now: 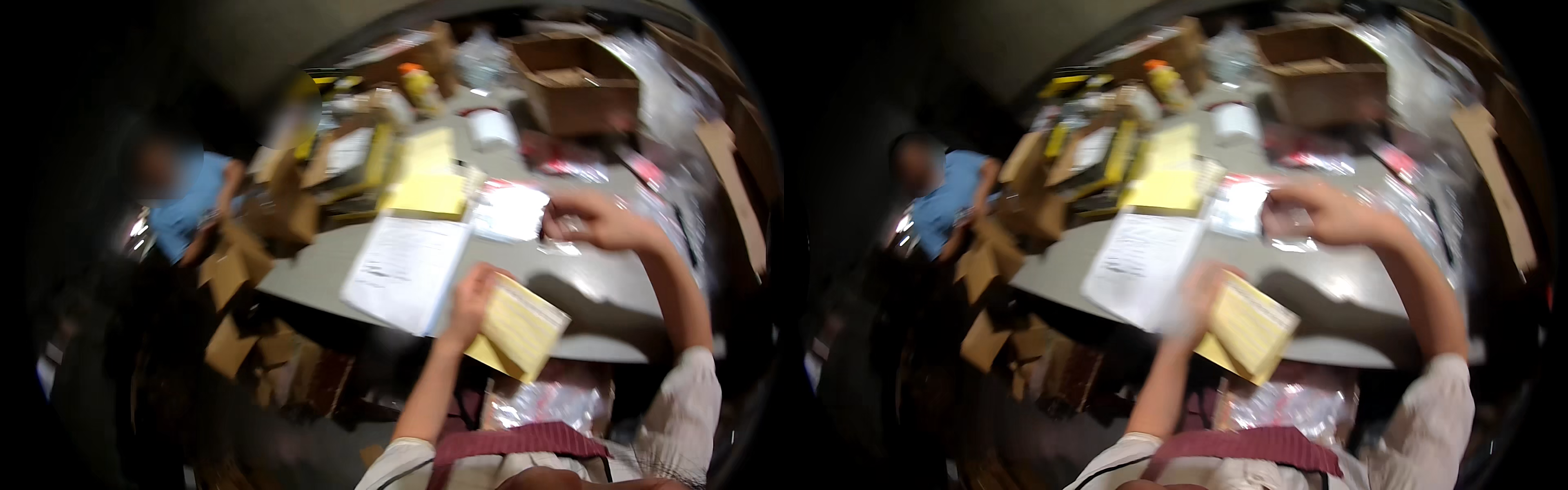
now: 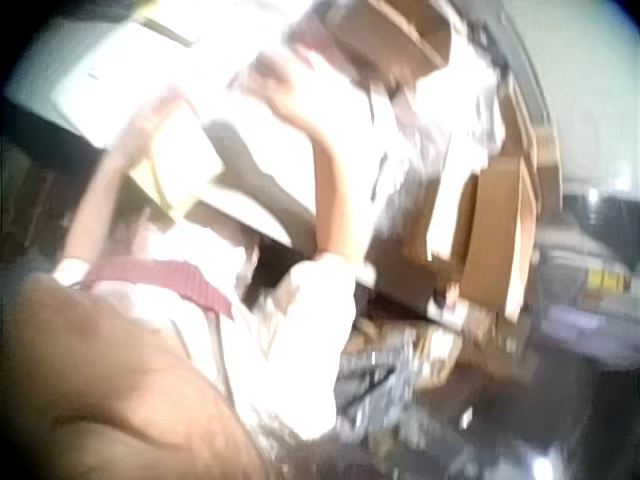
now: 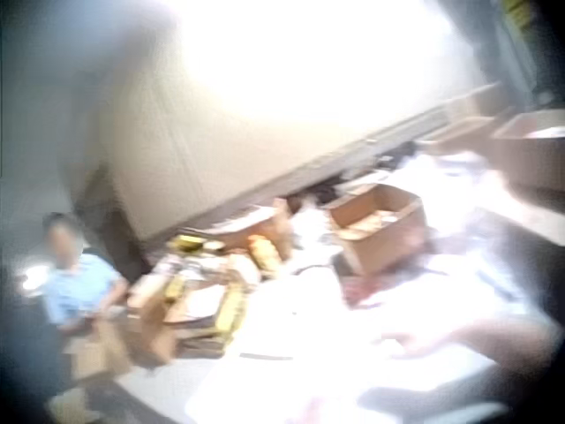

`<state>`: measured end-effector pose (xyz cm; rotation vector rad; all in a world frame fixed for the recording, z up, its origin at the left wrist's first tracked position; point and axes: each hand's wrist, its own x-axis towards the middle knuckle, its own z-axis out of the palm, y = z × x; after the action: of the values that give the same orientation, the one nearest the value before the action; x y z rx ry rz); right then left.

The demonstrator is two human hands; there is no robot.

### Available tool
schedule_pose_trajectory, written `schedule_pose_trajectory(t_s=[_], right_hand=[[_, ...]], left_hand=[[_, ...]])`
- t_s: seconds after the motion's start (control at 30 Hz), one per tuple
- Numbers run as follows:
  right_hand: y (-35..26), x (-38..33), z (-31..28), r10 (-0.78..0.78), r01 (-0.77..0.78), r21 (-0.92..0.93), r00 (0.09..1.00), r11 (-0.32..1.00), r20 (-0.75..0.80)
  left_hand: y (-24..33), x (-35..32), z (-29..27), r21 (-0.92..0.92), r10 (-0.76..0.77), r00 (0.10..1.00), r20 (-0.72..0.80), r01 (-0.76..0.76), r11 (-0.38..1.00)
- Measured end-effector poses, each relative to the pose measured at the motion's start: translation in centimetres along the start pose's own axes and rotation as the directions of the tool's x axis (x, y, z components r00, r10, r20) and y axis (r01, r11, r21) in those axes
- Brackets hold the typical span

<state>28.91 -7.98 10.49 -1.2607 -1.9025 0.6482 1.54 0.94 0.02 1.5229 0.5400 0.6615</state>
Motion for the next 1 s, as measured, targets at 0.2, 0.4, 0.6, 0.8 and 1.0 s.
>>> schedule_pose_trajectory(t_s=[0.2,0.4,0.6,0.8,1.0], right_hand=[[2.2,-0.9,-5.7,0.246,-0.246,0.014,0.959,0.969,-0.141],[5.9,-2.1,-6.0,0.514,-0.453,-0.324,0.847,0.831,0.136],[6.8,-0.1,-2.9,0.473,-0.435,-0.448,0.88,0.781,-0.028],[9.7,0.6,2.5,0.234,-0.189,-0.607,0.972,0.772,-0.006],[11.6,0.3,4.0,0.076,-0.17,-0.792,0.985,0.586,-0.156]], left_hand=[[0.8,-0.3,-0.2,0.075,0.012,0.998,-0.056,-0.008,0.997],[0.5,0.2,0.3,0.072,0.029,0.997,-0.07,-0.024,0.997],[0.4,-0.2,-0.3,0.168,0.045,0.995,-0.092,-0.029,0.985],[0.8,-0.1,0.1,0.144,0.026,0.994,-0.11,-0.01,0.99],[1.2,-0.1,0.0,0.229,0.152,0.968,-0.199,-0.105,0.968]])
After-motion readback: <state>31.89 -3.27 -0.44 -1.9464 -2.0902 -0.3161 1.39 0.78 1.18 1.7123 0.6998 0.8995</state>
